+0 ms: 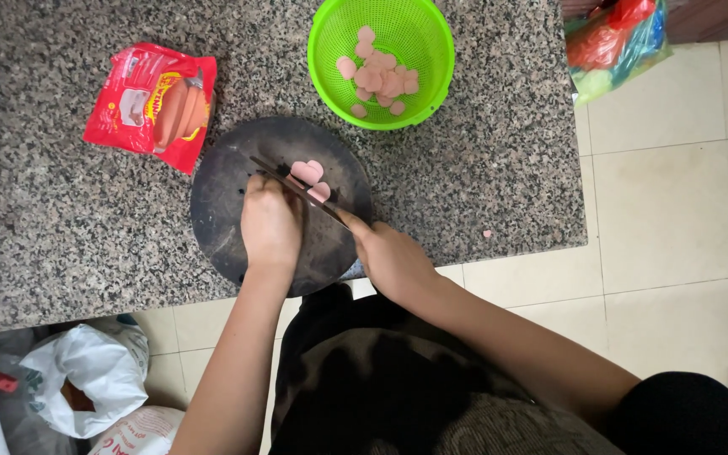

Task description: Slice sausages into decorative shapes on a wooden cutting board using a knife and scissors.

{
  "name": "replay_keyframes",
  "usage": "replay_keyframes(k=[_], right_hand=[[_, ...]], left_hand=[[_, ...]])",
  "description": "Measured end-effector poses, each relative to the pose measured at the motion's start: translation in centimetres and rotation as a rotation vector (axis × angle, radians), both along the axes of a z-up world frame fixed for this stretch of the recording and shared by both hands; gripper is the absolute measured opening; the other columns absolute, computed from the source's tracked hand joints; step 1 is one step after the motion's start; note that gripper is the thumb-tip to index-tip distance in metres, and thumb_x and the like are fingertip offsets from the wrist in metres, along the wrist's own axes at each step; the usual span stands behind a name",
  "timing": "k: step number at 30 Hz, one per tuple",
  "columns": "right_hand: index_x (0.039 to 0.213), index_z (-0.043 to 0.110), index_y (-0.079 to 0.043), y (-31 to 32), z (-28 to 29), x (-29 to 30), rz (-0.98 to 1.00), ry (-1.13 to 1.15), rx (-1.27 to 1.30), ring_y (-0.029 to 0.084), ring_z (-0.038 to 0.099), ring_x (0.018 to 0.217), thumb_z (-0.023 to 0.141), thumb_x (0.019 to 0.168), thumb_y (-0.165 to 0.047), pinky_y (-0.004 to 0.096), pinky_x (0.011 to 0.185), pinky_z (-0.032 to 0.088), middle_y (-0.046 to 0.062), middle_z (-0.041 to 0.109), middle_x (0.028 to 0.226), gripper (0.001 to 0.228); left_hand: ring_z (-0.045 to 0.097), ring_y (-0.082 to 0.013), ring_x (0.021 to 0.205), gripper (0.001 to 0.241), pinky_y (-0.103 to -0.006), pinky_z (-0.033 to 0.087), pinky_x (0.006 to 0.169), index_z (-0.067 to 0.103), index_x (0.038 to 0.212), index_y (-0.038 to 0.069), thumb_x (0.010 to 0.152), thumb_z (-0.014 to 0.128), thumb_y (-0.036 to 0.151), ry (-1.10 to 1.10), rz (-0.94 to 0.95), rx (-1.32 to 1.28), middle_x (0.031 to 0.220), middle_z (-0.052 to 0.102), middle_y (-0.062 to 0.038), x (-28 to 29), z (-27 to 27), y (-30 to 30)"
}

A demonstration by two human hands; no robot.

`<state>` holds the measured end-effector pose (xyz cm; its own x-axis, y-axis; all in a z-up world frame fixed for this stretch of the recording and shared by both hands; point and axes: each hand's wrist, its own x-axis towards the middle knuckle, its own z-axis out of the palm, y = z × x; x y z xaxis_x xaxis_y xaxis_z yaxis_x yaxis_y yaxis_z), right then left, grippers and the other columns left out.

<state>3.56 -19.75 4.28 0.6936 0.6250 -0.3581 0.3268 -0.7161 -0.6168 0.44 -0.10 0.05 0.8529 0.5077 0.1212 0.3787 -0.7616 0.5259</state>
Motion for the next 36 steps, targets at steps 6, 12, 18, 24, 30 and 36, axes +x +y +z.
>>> replay_keyframes(k=[6,12,18,24,30,36], right_hand=[[0.155,0.041,-0.027,2.7,-1.8,1.4,0.051,-0.033,0.050,0.044,0.068,0.076,0.053,0.096,-0.015,0.054,0.069,0.055,0.023,0.068,0.088,0.062],[0.151,0.045,-0.017,5.0,-3.6,2.5,0.054,-0.038,0.086,0.047,0.069,0.075,0.050,0.098,-0.013,0.058,0.069,0.054,0.025,0.070,0.087,0.054],[0.151,0.045,-0.015,4.2,-4.5,1.8,0.087,-0.025,0.180,0.046,0.070,0.079,0.051,0.098,-0.012,0.056,0.073,0.056,0.025,0.071,0.088,0.053],[0.153,0.044,-0.019,4.6,-4.2,0.5,0.069,0.007,0.088,0.047,0.069,0.078,0.053,0.095,-0.013,0.057,0.072,0.055,0.025,0.070,0.091,0.059],[0.154,0.044,-0.026,5.5,-4.3,0.7,0.045,0.030,0.072,0.046,0.070,0.081,0.051,0.100,-0.013,0.057,0.077,0.055,0.025,0.071,0.089,0.056],[0.153,0.047,-0.025,3.0,-4.1,0.1,0.029,-0.020,0.113,0.044,0.068,0.078,0.055,0.095,-0.013,0.055,0.074,0.055,0.025,0.069,0.085,0.059]], left_hand=[[0.068,-0.0419,0.086,0.009,-0.0484,0.057,0.076,0.070,0.090,-0.003,0.085,0.070,0.005,0.003,-0.012,0.017,0.100,0.067,-0.023,-0.1,-0.5,0.1],[0.069,-0.0401,0.087,0.004,-0.0486,0.057,0.077,0.072,0.088,0.001,0.087,0.070,0.005,-0.029,0.018,-0.003,0.100,0.068,-0.019,-0.2,-0.1,-0.1],[0.070,-0.0377,0.085,0.008,-0.0449,0.058,0.079,0.073,0.088,0.000,0.089,0.073,0.007,-0.052,0.035,-0.126,0.100,0.069,-0.018,-1.6,-0.4,0.4],[0.071,-0.0381,0.084,0.006,-0.0445,0.058,0.077,0.072,0.089,-0.002,0.084,0.073,0.003,-0.070,-0.006,-0.134,0.101,0.069,-0.019,-3.1,0.1,0.4],[0.070,-0.0381,0.083,0.004,-0.0455,0.058,0.074,0.072,0.089,-0.001,0.088,0.072,0.003,-0.057,0.007,-0.116,0.102,0.069,-0.018,-3.1,-0.5,0.3],[0.071,-0.0359,0.084,0.005,-0.0454,0.057,0.071,0.074,0.092,0.003,0.088,0.072,0.007,-0.032,0.040,-0.113,0.103,0.069,-0.014,-3.1,1.3,-0.2]])
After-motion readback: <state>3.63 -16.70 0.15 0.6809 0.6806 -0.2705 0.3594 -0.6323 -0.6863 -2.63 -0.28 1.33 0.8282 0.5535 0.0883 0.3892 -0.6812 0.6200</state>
